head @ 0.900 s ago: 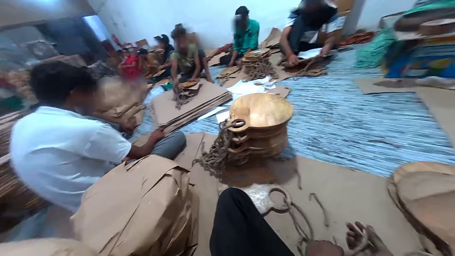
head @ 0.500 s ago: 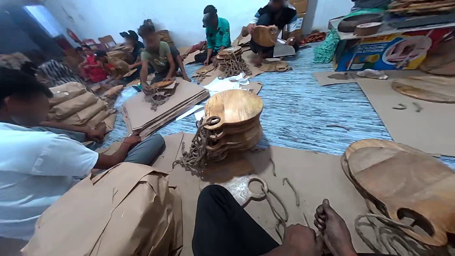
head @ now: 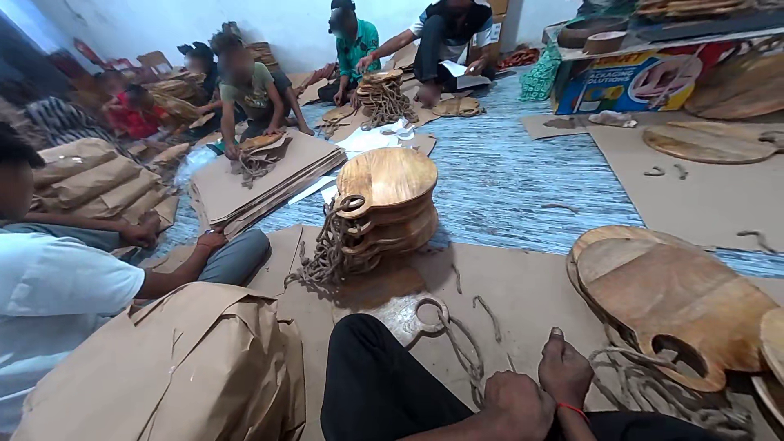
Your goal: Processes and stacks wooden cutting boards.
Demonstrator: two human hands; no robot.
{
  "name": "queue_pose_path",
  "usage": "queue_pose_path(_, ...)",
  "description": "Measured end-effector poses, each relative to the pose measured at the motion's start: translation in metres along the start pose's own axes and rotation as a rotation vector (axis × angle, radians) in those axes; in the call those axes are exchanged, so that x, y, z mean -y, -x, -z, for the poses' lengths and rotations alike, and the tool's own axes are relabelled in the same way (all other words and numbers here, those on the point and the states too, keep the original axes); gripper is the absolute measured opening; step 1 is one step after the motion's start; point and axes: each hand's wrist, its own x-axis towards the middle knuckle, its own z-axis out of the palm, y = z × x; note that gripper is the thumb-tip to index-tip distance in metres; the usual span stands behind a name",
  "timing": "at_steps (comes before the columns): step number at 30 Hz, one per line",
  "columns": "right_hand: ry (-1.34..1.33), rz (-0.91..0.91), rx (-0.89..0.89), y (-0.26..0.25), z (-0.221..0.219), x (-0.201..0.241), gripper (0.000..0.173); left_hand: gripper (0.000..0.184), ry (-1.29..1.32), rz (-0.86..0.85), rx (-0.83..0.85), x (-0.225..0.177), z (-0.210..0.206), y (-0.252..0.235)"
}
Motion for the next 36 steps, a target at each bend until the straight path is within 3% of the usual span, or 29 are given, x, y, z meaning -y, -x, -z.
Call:
queue_pose_path(3,-0.183,-0.026,0.111,0.003,0.009,0.008,0.053,0.049,0.159,-0.064,-0.017,0.01,-0.005,0.002)
queue_pose_path(6,-0.401,-0.098,0.212,0.0,0.016,0.009,0.046,0.048,0.349,-0.115,-0.184,0.022,0.0,-0.004)
queue_pose_path(10,-0.325,-0.136,0.318,0.002,0.017,0.006,0.051,0.045,0.584,-0.058,-0.403,0.043,0.017,-0.025)
queue_pose_path(15,-0.3,-0.187,0.56,0.011,0.005,0.003,0.058,0.045,0.589,-0.079,-0.303,0.051,-0.002,-0.036)
queue_pose_path(18,-0.446,-0.185,0.5,0.015,-0.002,0.004,0.038,0.045,0.532,-0.115,-0.259,0.046,-0.017,-0.036)
queue_pose_path(20,-0.536,-0.298,0.421,0.014,0.0,0.009,0.032,0.045,0.511,-0.126,-0.232,0.043,-0.021,-0.035)
queue_pose_path(23,-0.673,-0.477,0.285,0.009,0.005,0.014,0.041,0.046,0.489,-0.14,-0.166,0.04,-0.022,-0.031)
queue_pose_path(27,-0.742,-0.52,0.221,0.004,0.009,0.016,0.051,0.047,0.407,-0.163,-0.116,0.037,-0.023,-0.027)
queue_pose_path(30,-0.601,-0.526,0.169,-0.001,0.01,0.009,0.051,0.046,0.288,-0.172,-0.093,0.031,-0.019,-0.025)
queue_pose_path(33,-0.136,-0.422,0.152,-0.005,0.011,0.002,0.058,0.048,0.186,-0.115,-0.067,0.02,-0.016,-0.021)
queue_pose_path(36,0.099,-0.353,0.168,-0.007,0.009,0.004,0.063,0.048,0.128,-0.007,-0.073,0.007,-0.016,-0.014)
